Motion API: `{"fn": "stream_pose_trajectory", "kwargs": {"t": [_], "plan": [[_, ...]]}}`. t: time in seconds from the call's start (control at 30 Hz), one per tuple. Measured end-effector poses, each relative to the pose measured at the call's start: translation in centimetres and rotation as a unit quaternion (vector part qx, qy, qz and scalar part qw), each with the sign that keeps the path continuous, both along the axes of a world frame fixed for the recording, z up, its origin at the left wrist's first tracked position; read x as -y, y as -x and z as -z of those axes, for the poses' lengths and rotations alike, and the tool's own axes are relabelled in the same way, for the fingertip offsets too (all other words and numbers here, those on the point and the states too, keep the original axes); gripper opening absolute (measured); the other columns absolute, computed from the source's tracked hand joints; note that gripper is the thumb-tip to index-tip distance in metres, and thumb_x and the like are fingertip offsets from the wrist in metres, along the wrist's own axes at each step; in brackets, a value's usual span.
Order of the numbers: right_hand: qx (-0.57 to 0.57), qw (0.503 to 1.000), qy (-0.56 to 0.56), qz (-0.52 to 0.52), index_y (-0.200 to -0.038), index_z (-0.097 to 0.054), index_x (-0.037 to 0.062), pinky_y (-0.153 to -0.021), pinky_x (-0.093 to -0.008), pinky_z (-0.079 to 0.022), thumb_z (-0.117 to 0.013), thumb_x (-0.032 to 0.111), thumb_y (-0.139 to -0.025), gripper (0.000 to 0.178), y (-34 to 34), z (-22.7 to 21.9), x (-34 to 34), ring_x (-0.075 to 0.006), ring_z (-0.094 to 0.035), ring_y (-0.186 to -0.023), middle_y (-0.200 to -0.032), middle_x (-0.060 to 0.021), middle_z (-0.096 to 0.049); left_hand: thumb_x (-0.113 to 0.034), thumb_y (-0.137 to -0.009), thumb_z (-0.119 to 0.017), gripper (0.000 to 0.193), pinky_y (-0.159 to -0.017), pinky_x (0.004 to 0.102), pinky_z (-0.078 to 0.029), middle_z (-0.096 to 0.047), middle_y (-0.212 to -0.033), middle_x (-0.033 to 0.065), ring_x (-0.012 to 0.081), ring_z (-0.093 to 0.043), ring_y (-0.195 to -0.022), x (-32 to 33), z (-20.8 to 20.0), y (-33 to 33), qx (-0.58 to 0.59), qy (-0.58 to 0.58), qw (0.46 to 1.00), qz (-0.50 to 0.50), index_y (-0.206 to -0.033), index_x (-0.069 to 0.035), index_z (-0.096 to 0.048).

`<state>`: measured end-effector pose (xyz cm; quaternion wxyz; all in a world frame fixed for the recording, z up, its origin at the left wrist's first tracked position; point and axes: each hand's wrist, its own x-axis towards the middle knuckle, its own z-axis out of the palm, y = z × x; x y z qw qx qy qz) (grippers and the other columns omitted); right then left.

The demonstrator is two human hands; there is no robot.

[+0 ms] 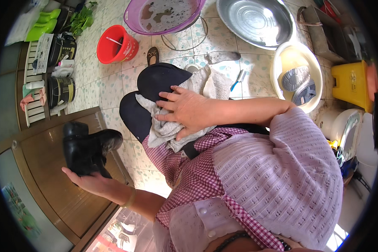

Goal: The person wipes a black boot with a white cloth, cleaning the exterior and then the interior of the shoe.

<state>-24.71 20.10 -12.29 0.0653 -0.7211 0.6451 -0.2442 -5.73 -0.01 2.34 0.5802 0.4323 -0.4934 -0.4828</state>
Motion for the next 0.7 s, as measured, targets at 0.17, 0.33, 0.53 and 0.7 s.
{"fn": "stream_pose_trajectory", "kwargs": {"t": [0.17,0.33,0.53,0.7], "plan": [[0.059,0.996,-0.067,-0.029,-0.106,-0.064,0.0111,-0.091,-0.0457,-0.04,-0.06,0.033,-0.082,0.033,0.2,-1.2,1.1,-0.0275,-0.054,-0.104,-0.092,-0.0072,-0.063,-0.037,-0.094,-0.048,0.056,-0.092,0.0384,-0.046,-0.054,-0.117,0.0201,0.0293,-0.057,-0.104,-1.1,0.1,-0.6,0.022,0.009,1.0,-0.007,-0.119,0.012,-0.048],[0.305,0.947,0.044,0.088,-0.096,-0.065,0.0099,-0.073,-0.0453,-0.045,-0.058,0.027,-0.085,0.021,1.3,-3.4,1.7,-0.0287,-0.059,-0.084,-0.079,-0.0086,-0.062,-0.039,-0.094,-0.049,0.058,-0.094,0.0386,-0.045,-0.052,-0.121,0.0208,0.0296,-0.056,-0.106,-1.3,0.9,-1.3,0.014,0.0,1.0,-0.001,-0.121,0.013,-0.046],[0.213,0.974,0.024,0.066,-0.101,-0.064,0.0079,-0.069,-0.0424,-0.045,-0.056,0.025,-0.086,0.024,1.5,-2.9,2.4,-0.0306,-0.059,-0.081,-0.08,-0.0109,-0.062,-0.04,-0.092,-0.052,0.06,-0.095,0.0392,-0.045,-0.053,-0.12,0.0212,0.0299,-0.056,-0.106,-1.4,1.4,-1.3,0.045,-0.017,0.999,-0.018,-0.121,0.012,-0.046],[0.304,0.951,0.037,0.037,-0.103,-0.062,0.0068,-0.072,-0.0418,-0.043,-0.056,0.025,-0.086,0.025,0.5,-3.0,2.6,-0.0309,-0.058,-0.08,-0.077,-0.0107,-0.059,-0.041,-0.092,-0.051,0.058,-0.092,0.0391,-0.047,-0.055,-0.117,0.0199,0.0295,-0.058,-0.102,-0.9,2.1,-1.5,0.035,-0.052,0.998,0.021,-0.121,0.009,-0.048]]}}
